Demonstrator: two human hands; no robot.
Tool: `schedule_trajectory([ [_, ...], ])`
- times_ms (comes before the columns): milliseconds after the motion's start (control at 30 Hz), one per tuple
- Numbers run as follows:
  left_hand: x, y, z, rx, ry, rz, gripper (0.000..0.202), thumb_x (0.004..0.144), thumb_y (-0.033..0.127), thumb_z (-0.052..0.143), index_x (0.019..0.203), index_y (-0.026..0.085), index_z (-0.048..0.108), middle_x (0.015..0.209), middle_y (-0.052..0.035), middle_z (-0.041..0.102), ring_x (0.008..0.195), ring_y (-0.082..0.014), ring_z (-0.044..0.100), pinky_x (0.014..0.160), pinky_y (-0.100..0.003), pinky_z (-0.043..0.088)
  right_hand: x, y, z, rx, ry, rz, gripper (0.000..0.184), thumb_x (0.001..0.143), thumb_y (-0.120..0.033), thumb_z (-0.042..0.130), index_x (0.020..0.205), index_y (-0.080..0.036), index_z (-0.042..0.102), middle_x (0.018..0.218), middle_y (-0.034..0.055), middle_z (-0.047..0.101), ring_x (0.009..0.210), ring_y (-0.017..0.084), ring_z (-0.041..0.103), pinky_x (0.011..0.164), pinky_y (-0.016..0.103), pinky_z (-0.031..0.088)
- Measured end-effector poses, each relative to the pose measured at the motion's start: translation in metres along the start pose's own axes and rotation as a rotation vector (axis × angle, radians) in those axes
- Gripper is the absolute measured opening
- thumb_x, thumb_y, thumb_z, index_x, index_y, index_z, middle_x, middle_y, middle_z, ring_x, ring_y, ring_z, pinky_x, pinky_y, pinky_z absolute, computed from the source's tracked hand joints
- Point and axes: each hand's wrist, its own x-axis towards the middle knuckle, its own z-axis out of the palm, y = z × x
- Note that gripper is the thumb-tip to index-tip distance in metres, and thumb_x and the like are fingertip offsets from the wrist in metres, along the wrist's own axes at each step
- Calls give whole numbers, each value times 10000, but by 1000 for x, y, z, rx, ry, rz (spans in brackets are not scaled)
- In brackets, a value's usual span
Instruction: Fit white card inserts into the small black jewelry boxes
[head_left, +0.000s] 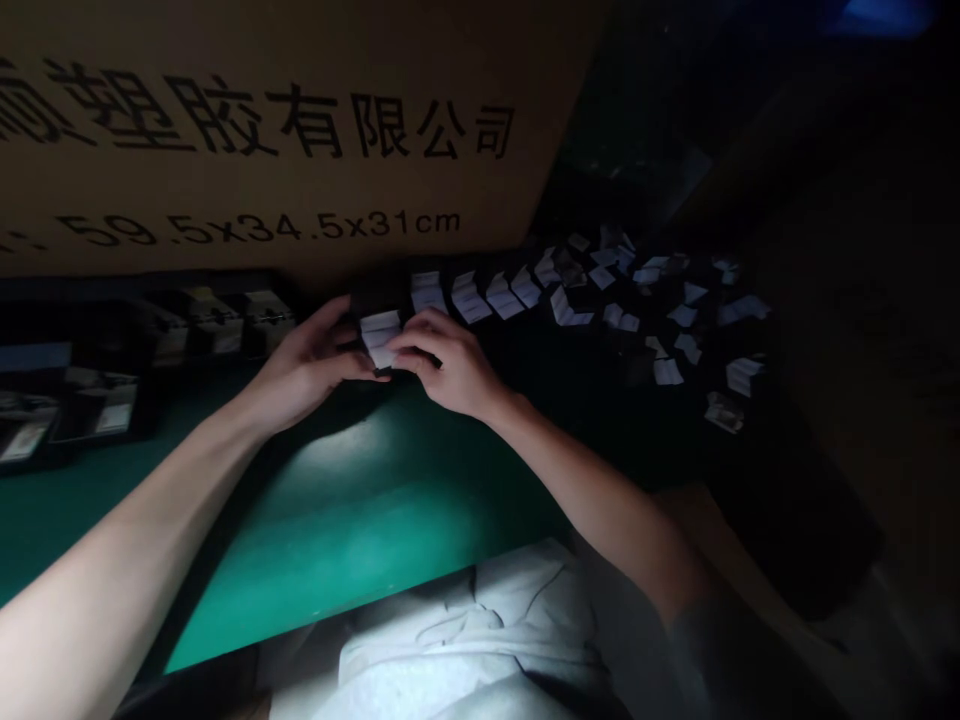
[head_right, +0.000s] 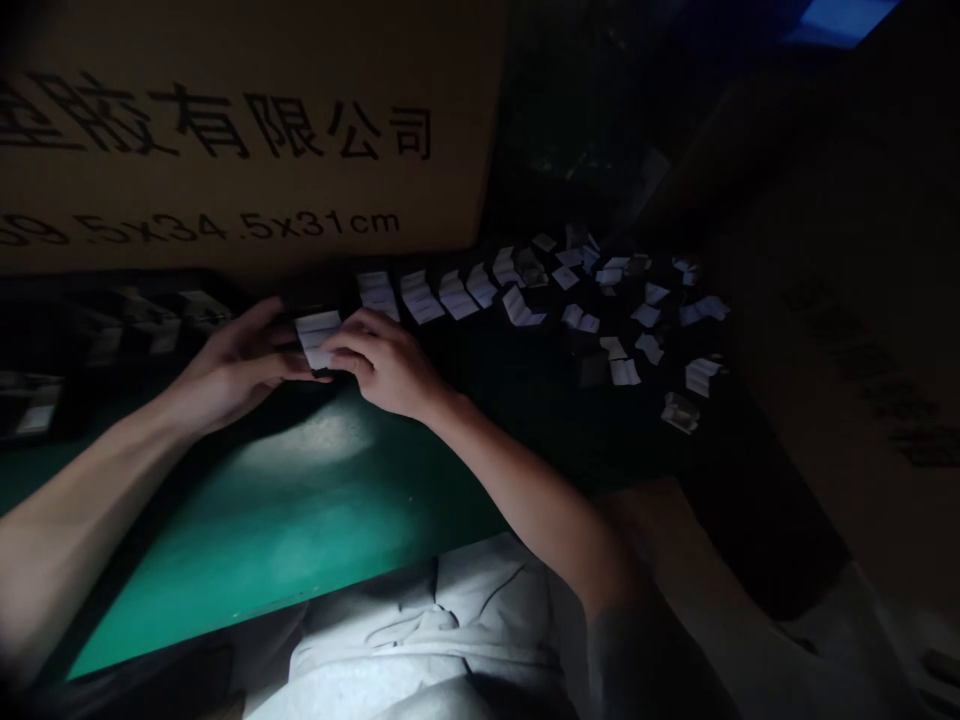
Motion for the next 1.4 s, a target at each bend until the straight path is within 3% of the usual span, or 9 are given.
schedule_trajectory([
  [467,-1,3,2,-51,31,-22,674,674,147,828,1312,216,624,1145,-80,777,918,-227,766,791,-360,693,-2,-1,1,8,52,-76,287,1060,-134,462,1040,-192,743,1028,73,645,1029,163,637,926,305,578],
  [600,-1,4,4,-32,42,-4,671,676,171,861,1301,218,621,1149,-70,761,926,-213,761,762,-322,691,-2,-2,-1,-20,39,-87,310,1049,-126,463,1116,-225,749,1058,77,643,1058,183,627,945,346,593],
  [733,-1,2,4,-22,59,-6,677,699,232,878,1322,233,614,1199,-72,755,1032,-243,746,822,-367,692,-2,-4,-2,-40,19,-110,388,1028,-98,445,1146,-284,765,1088,77,647,1110,194,621,975,388,602],
  [833,-1,1,4,-25,57,-10,729,698,226,872,1375,228,602,1222,-83,761,1080,-264,740,885,-407,680,-1,-5,-1,-19,30,-92,320,1038,-164,498,1143,-283,776,1099,83,651,1116,204,623,987,412,602],
  [1000,0,2,6,-55,57,-7,672,723,216,820,1363,218,616,1182,-79,779,972,-235,769,897,-431,678,0,-6,0,-2,55,-55,243,1051,-276,561,1155,-259,779,1074,78,667,1074,191,640,991,398,592],
  [1133,0,2,6,-53,60,1,571,749,217,809,1288,205,622,1116,-67,788,901,-198,767,853,-382,686,0,-7,0,-5,59,-47,225,1047,-278,576,1136,-245,780,1065,75,682,1061,187,644,980,380,587],
  [1400,-1,-1,6,-61,98,-8,689,715,198,856,1353,179,596,1179,-96,770,917,-187,759,762,-285,684,-1,-7,1,39,93,-48,186,1033,-286,616,1074,-213,782,1047,74,689,1060,176,653,975,343,576],
])
